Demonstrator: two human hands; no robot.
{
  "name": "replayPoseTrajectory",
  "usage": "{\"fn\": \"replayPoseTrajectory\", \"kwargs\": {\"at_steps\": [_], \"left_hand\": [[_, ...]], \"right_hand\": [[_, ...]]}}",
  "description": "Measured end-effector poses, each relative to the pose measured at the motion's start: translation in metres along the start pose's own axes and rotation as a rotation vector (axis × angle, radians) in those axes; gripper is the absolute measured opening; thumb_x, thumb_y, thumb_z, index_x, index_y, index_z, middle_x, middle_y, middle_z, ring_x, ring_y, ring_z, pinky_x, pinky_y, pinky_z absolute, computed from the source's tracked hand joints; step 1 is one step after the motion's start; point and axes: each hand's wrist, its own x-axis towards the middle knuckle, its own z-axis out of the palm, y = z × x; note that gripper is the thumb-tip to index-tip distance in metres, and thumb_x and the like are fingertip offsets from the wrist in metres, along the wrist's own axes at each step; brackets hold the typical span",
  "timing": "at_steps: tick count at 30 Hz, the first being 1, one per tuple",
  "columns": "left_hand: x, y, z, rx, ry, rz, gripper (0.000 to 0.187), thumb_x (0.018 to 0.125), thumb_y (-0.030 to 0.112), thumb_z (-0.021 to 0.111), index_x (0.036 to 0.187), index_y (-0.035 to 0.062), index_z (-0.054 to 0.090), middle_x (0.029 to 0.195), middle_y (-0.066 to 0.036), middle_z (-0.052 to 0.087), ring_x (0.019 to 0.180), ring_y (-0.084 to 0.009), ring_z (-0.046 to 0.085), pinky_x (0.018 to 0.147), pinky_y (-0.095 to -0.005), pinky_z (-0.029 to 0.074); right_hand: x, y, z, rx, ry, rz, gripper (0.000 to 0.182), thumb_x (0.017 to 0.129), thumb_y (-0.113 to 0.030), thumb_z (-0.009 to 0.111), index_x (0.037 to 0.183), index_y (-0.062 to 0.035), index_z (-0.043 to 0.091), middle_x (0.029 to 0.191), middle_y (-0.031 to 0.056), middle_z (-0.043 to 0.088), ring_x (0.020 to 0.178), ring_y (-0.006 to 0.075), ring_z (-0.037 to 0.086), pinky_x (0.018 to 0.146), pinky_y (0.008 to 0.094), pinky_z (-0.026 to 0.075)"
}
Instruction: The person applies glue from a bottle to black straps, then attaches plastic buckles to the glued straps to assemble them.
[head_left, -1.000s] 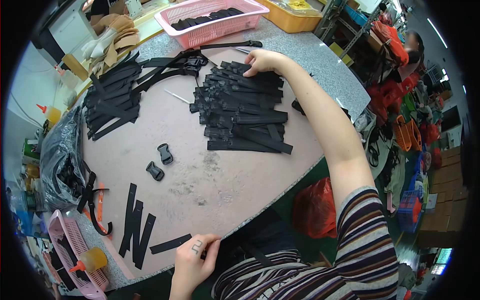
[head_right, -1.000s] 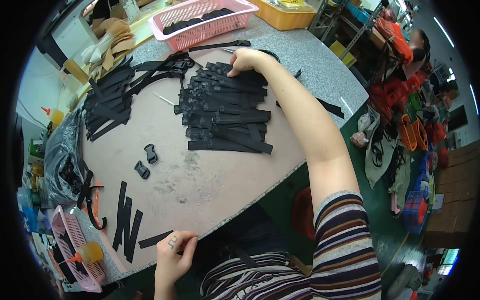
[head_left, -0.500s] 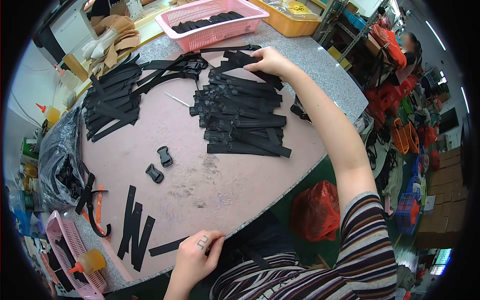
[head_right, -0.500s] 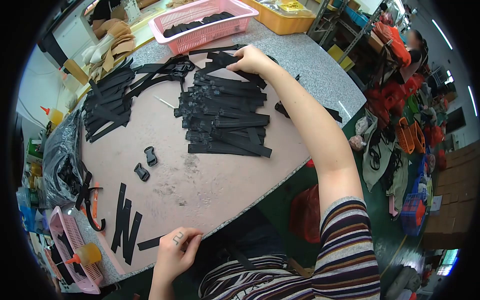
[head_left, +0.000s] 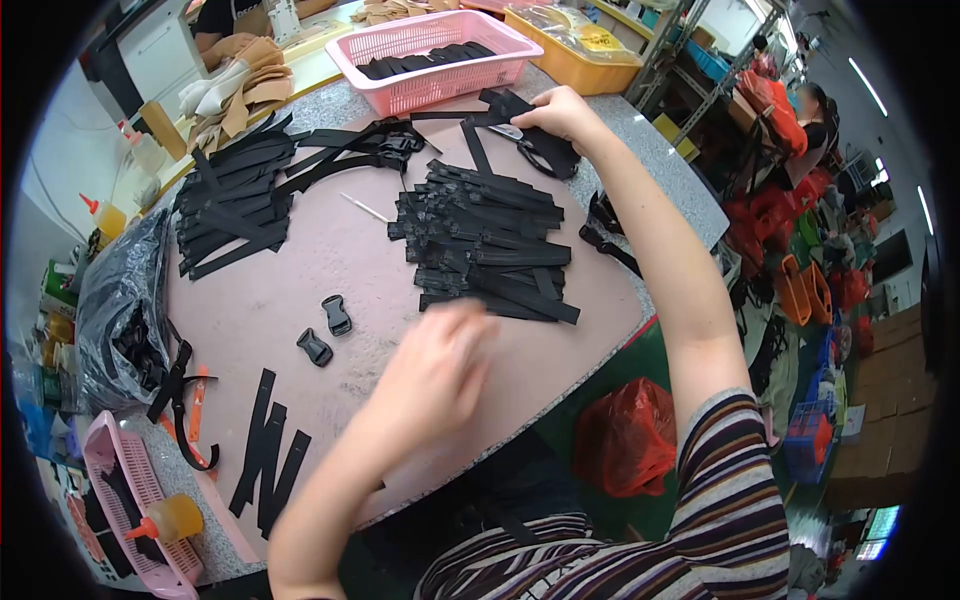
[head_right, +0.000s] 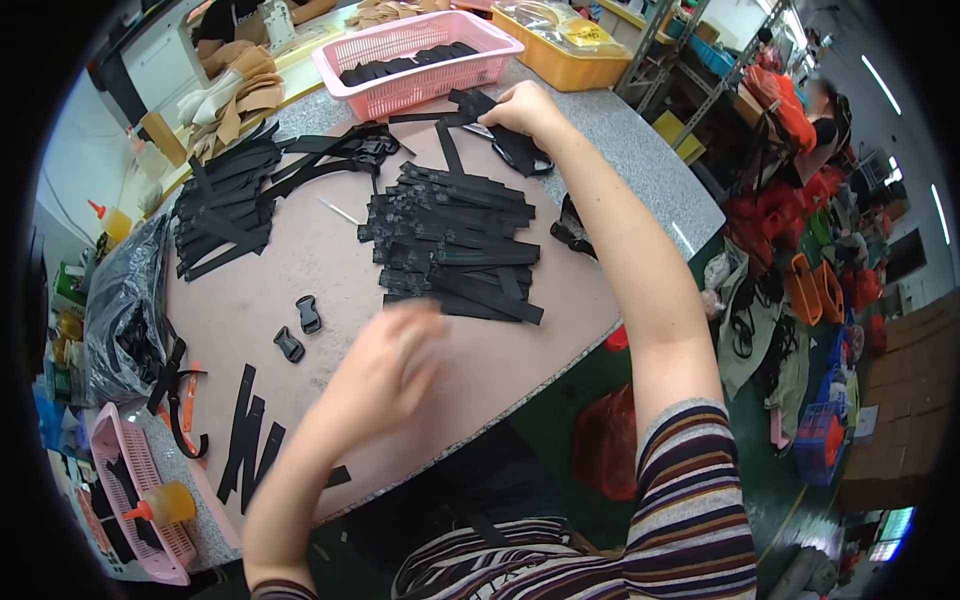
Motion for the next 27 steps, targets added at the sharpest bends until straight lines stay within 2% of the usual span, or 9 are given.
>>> {"fn": "replayPoseTrajectory", "kwargs": {"at_steps": [2, 6, 7, 12, 14, 16, 19, 22, 27], "left_hand": [[0.064, -0.039, 0.025, 0.144, 0.149, 0.103, 0.034, 0.087, 0.011, 0.064, 0.119, 0.0038, 0.058, 0.133, -0.019, 0.054, 0.125, -0.0363, 0.048, 0.104, -0.0430, 0.040], [0.167, -0.096, 0.064, 0.411, 0.100, -0.063, 0.053, 0.098, 0.041, 0.048, 0.132, 0.0006, 0.055, 0.146, -0.020, 0.046, 0.137, -0.0352, 0.040, 0.112, -0.0503, 0.029], [0.179, -0.099, 0.065, 0.453, 0.066, -0.117, 0.063, 0.099, 0.049, 0.041, 0.135, -0.0015, 0.052, 0.147, -0.021, 0.045, 0.140, -0.0340, 0.037, 0.114, -0.0529, 0.025], [0.189, -0.111, 0.070, 0.451, -0.022, -0.262, 0.067, 0.098, 0.053, 0.040, 0.133, -0.0026, 0.054, 0.141, -0.021, 0.050, 0.138, -0.0315, 0.041, 0.115, -0.0543, 0.021], [0.192, -0.108, 0.063, 0.357, -0.031, -0.316, 0.064, 0.098, 0.051, 0.040, 0.131, -0.0015, 0.056, 0.139, -0.021, 0.052, 0.137, -0.0306, 0.042, 0.114, -0.0565, 0.018], [0.197, -0.106, 0.048, 0.273, 0.250, -0.293, 0.048, 0.097, 0.045, 0.046, 0.123, 0.0095, 0.066, 0.132, -0.011, 0.058, 0.133, -0.0261, 0.040, 0.109, -0.0513, 0.018], [0.179, -0.092, 0.020, 0.109, 0.605, -0.078, 0.040, 0.095, 0.042, 0.055, 0.114, 0.0109, 0.071, 0.125, -0.006, 0.060, 0.129, -0.0258, 0.043, 0.106, -0.0506, 0.021], [0.135, -0.053, -0.016, -0.989, 0.387, -0.138, 0.043, 0.101, 0.034, 0.053, 0.124, -0.0018, 0.061, 0.121, -0.006, 0.062, 0.113, -0.0134, 0.054, 0.096, -0.0261, 0.039], [0.025, -0.035, -0.058, -1.278, 0.449, -0.351, 0.042, 0.101, 0.027, 0.047, 0.130, -0.0016, 0.055, 0.125, -0.009, 0.061, 0.117, -0.0159, 0.054, 0.102, -0.0305, 0.040]], "right_hand": [[0.004, 0.002, 0.002, 0.013, -0.025, 0.000, 0.036, 0.072, -0.019, 0.082, 0.099, 0.0036, 0.073, 0.079, 0.0063, 0.070, 0.063, 0.0119, 0.063, 0.057, 0.0281, 0.051], [0.001, -0.003, 0.002, -0.005, 0.021, -0.063, 0.037, 0.071, -0.020, 0.082, 0.098, 0.0035, 0.073, 0.080, 0.0065, 0.070, 0.064, 0.0115, 0.063, 0.060, 0.0295, 0.051], [0.005, -0.003, 0.004, 0.029, 0.059, -0.069, 0.037, 0.064, -0.026, 0.085, 0.090, -0.0005, 0.076, 0.078, 0.0118, 0.073, 0.068, 0.0175, 0.067, 0.067, 0.0323, 0.052], [0.021, 0.005, -0.036, 0.497, 0.296, -0.061, 0.032, 0.076, -0.016, 0.079, 0.099, 0.0050, 0.071, 0.079, 0.0085, 0.070, 0.059, 0.0149, 0.064, 0.052, 0.0289, 0.050], [0.013, 0.001, -0.050, 0.849, 0.217, -0.014, 0.032, 0.080, -0.015, 0.077, 0.105, 0.0034, 0.069, 0.083, 0.0074, 0.070, 0.061, 0.0155, 0.066, 0.054, 0.0294, 0.053], [-0.006, -0.009, -0.046, 0.980, 0.095, 0.005, 0.022, 0.084, -0.013, 0.075, 0.101, -0.0008, 0.069, 0.082, 0.0037, 0.069, 0.065, 0.0134, 0.065, 0.056, 0.0267, 0.052], [-0.061, -0.031, -0.020, 1.097, -0.097, -0.087, 0.019, 0.086, -0.015, 0.074, 0.100, -0.0022, 0.070, 0.082, 0.0003, 0.067, 0.066, 0.0086, 0.062, 0.058, 0.0220, 0.048], [-0.122, -0.066, 0.018, 1.089, -0.331, -0.128, 0.023, 0.088, -0.019, 0.074, 0.102, -0.0007, 0.070, 0.089, 0.0008, 0.069, 0.072, 0.0062, 0.062, 0.063, 0.0194, 0.047], [-0.180, -0.106, 0.107, 1.024, -0.640, -0.242, 0.027, 0.090, -0.014, 0.070, 0.111, 0.0023, 0.066, 0.098, 0.0041, 0.069, 0.088, 0.0078, 0.065, 0.079, 0.0216, 0.050]]}}
